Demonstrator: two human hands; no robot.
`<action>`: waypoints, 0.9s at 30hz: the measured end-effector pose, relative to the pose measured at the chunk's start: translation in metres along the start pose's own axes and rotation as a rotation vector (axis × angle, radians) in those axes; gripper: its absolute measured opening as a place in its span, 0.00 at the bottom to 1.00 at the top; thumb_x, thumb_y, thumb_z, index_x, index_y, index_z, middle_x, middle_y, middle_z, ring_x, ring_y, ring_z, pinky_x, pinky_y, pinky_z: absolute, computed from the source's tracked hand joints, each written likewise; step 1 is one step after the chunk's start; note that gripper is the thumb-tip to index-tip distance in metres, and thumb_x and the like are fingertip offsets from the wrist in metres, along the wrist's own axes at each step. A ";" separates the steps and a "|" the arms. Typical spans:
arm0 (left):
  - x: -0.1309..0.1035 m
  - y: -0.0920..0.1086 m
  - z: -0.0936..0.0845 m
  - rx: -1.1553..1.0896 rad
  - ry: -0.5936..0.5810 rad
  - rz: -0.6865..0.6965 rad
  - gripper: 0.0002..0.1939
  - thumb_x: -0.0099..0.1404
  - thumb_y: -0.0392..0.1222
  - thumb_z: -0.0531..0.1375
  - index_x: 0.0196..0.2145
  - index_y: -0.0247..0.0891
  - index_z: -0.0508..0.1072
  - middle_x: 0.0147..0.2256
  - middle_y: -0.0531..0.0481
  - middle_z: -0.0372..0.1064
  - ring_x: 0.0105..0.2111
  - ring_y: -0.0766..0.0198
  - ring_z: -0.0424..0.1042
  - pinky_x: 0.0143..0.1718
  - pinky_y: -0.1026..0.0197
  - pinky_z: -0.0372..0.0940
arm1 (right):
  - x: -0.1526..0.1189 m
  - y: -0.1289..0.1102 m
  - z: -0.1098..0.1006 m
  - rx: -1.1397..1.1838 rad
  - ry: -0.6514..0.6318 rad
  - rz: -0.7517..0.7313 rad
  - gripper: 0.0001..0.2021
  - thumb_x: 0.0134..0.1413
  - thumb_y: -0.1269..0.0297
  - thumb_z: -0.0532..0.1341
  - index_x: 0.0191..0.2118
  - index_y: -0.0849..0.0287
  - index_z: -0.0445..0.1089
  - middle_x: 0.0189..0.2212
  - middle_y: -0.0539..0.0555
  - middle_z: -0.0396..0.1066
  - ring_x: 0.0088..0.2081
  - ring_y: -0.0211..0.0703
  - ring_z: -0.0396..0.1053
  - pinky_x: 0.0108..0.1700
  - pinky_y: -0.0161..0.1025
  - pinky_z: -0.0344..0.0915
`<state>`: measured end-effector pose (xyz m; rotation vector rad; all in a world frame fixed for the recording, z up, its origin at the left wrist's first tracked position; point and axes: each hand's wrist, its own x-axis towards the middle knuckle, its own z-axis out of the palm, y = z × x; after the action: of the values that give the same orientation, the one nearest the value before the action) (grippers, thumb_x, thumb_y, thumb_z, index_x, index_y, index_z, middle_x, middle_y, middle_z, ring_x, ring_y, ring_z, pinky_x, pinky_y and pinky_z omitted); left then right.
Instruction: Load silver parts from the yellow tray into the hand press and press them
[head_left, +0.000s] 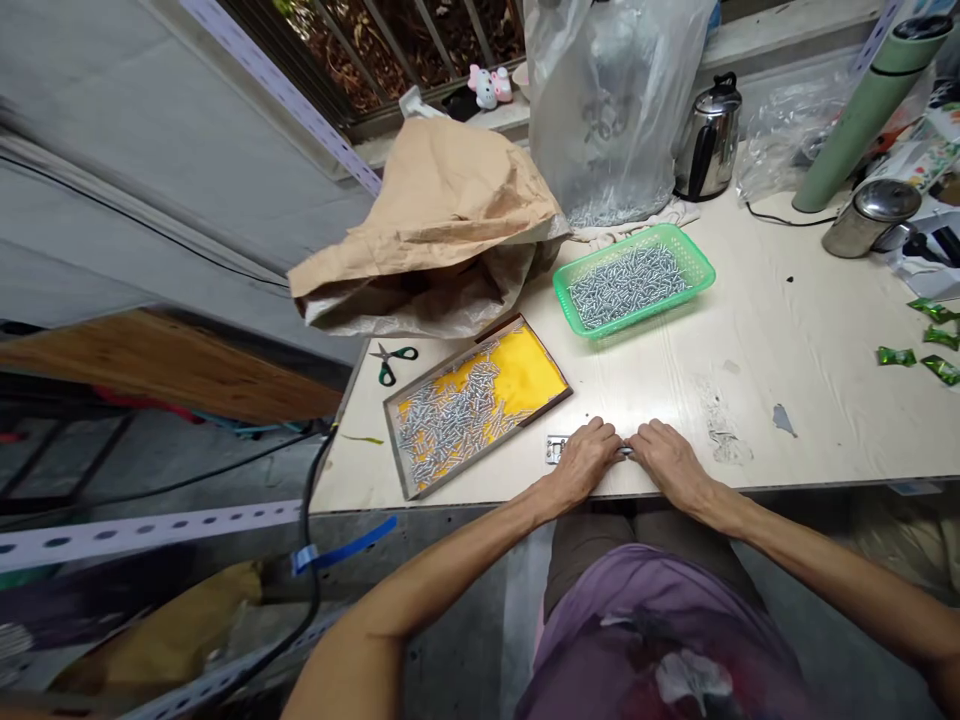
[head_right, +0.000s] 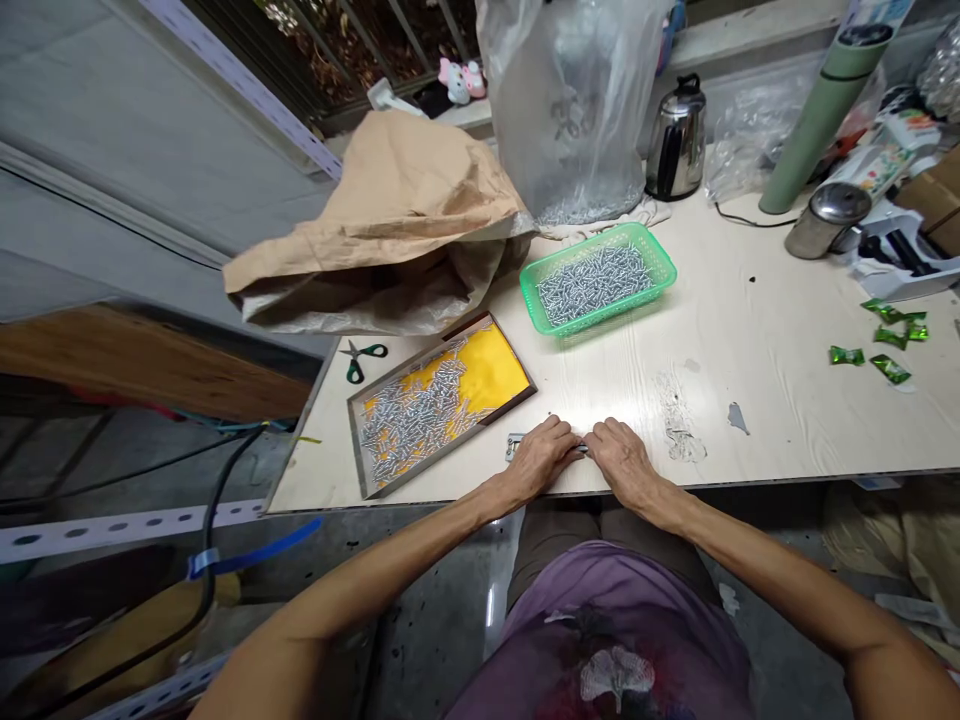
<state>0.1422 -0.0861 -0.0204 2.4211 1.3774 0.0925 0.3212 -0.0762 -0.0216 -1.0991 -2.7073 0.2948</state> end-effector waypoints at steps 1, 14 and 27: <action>-0.001 0.001 0.001 0.005 0.015 -0.006 0.10 0.69 0.42 0.53 0.33 0.35 0.70 0.32 0.46 0.66 0.38 0.58 0.65 0.41 0.55 0.64 | 0.000 0.001 -0.002 0.004 -0.001 0.007 0.07 0.60 0.74 0.54 0.36 0.61 0.70 0.30 0.55 0.67 0.35 0.46 0.62 0.38 0.40 0.58; -0.049 0.039 0.050 -0.106 0.313 0.028 0.23 0.69 0.46 0.52 0.59 0.37 0.59 0.59 0.36 0.61 0.63 0.51 0.55 0.61 0.41 0.55 | 0.034 0.042 -0.017 0.011 -0.132 -0.020 0.11 0.57 0.60 0.60 0.42 0.60 0.72 0.38 0.59 0.70 0.42 0.50 0.63 0.40 0.43 0.58; -0.050 0.045 0.054 -0.238 0.241 -0.050 0.26 0.66 0.52 0.56 0.55 0.34 0.66 0.51 0.36 0.69 0.54 0.46 0.67 0.55 0.44 0.63 | 0.096 -0.049 -0.015 -0.048 -0.307 -0.514 0.06 0.57 0.67 0.59 0.36 0.56 0.74 0.40 0.57 0.69 0.46 0.48 0.60 0.40 0.43 0.55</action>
<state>0.1651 -0.1634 -0.0506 2.2316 1.4338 0.5203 0.2250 -0.0419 0.0162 -0.3542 -3.1532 0.3330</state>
